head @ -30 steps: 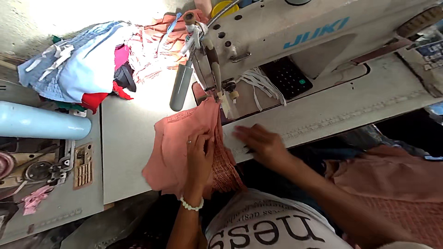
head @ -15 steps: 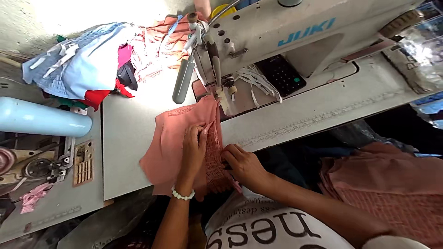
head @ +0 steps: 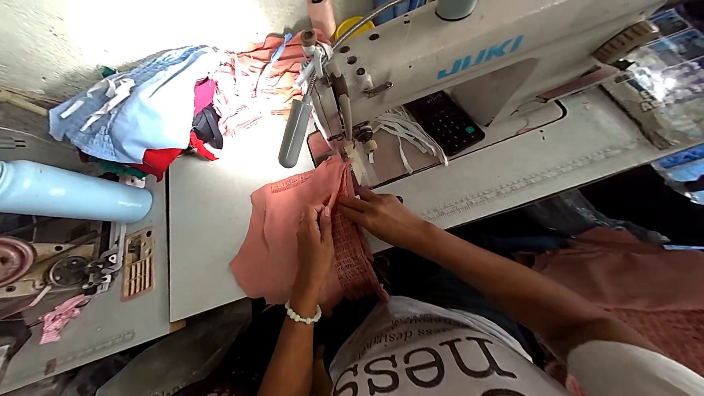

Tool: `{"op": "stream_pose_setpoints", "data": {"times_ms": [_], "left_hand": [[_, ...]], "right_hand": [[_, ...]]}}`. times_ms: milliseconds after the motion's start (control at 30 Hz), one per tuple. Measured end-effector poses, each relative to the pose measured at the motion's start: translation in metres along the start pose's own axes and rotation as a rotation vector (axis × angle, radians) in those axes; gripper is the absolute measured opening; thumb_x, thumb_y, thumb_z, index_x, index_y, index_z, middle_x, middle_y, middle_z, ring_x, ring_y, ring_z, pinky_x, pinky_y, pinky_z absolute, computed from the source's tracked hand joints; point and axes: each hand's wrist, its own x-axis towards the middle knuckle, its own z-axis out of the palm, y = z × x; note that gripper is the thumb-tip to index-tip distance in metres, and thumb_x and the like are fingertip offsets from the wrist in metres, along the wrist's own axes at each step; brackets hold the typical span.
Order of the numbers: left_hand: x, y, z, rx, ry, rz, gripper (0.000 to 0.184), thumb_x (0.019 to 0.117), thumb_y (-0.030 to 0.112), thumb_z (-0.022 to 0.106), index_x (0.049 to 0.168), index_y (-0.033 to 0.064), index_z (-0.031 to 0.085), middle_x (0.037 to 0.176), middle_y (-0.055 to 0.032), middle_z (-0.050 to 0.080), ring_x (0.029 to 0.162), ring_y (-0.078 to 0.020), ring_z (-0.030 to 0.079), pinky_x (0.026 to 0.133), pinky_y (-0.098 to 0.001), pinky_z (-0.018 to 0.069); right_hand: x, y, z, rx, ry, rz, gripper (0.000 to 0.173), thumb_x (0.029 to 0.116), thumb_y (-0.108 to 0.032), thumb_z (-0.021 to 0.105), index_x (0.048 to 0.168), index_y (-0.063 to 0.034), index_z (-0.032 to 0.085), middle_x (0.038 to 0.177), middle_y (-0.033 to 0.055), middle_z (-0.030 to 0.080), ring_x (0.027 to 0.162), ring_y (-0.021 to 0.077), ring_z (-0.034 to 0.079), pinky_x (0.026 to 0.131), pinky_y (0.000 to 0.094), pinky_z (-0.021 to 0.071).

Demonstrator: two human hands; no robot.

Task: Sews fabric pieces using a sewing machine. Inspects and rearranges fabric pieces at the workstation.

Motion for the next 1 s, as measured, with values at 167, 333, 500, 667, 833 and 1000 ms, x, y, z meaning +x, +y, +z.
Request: {"op": "stream_pose_setpoints", "data": {"times_ms": [167, 333, 500, 667, 833, 1000], "left_hand": [[-0.002, -0.007, 0.005, 0.045, -0.054, 0.151, 0.028, 0.1061, 0.018, 0.047, 0.109, 0.0011, 0.069, 0.131, -0.0105, 0.069, 0.139, -0.0299, 0.051, 0.117, -0.0578, 0.0299], [-0.002, -0.001, 0.014, 0.293, -0.109, 0.339, 0.028, 0.1064, 0.022, 0.048, 0.106, 0.0072, 0.072, 0.128, -0.0052, 0.072, 0.131, -0.0251, 0.06, 0.111, -0.0574, 0.0346], [-0.007, 0.014, 0.023, 0.416, -0.146, 0.354, 0.022, 0.1009, 0.015, 0.054, 0.109, 0.0066, 0.073, 0.13, -0.0069, 0.07, 0.118, -0.0293, 0.067, 0.094, -0.054, 0.0484], [-0.002, 0.019, 0.031, 0.377, -0.174, 0.271, 0.03, 0.1001, 0.017, 0.054, 0.122, 0.0078, 0.072, 0.137, -0.0058, 0.067, 0.122, -0.0313, 0.063, 0.095, -0.0562, 0.0451], [0.023, 0.011, 0.034, 0.387, -0.194, 0.263, 0.029, 0.1018, 0.017, 0.053, 0.124, 0.0084, 0.069, 0.143, -0.004, 0.062, 0.128, -0.0296, 0.058, 0.095, -0.0554, 0.0422], [0.044, -0.002, 0.035, 0.373, -0.168, 0.347, 0.027, 0.102, 0.018, 0.054, 0.12, 0.0048, 0.069, 0.142, -0.0092, 0.063, 0.128, -0.0336, 0.058, 0.097, -0.0584, 0.0428]], "right_hand": [[-0.012, -0.001, 0.005, -0.016, 0.151, 0.042, 0.014, 0.0928, 0.004, 0.062, 0.097, -0.0004, 0.074, 0.093, 0.0154, 0.07, 0.076, 0.0291, 0.068, 0.055, 0.0362, 0.0543], [-0.025, -0.023, 0.008, -0.022, 0.172, 0.124, 0.013, 0.0933, 0.004, 0.059, 0.095, 0.0001, 0.071, 0.09, 0.0164, 0.07, 0.072, 0.03, 0.069, 0.054, 0.0371, 0.0552], [-0.036, -0.023, -0.006, -0.076, 0.092, 0.144, 0.012, 0.0906, 0.004, 0.06, 0.092, -0.0007, 0.071, 0.11, 0.018, 0.073, 0.069, 0.029, 0.067, 0.048, 0.0362, 0.0502], [-0.032, -0.015, -0.009, -0.104, 0.061, 0.15, 0.01, 0.0902, 0.002, 0.061, 0.092, -0.0012, 0.07, 0.106, 0.0191, 0.073, 0.067, 0.031, 0.067, 0.047, 0.0381, 0.0505], [-0.015, 0.007, -0.001, -0.096, 0.069, 0.157, 0.01, 0.0888, 0.002, 0.066, 0.094, -0.0016, 0.075, 0.109, 0.0192, 0.074, 0.07, 0.0317, 0.07, 0.05, 0.04, 0.0534], [-0.003, 0.018, -0.011, 0.015, 0.024, 0.26, 0.016, 0.087, 0.004, 0.07, 0.101, 0.0, 0.075, 0.112, 0.0177, 0.072, 0.084, 0.0346, 0.071, 0.059, 0.0452, 0.0581]]}}
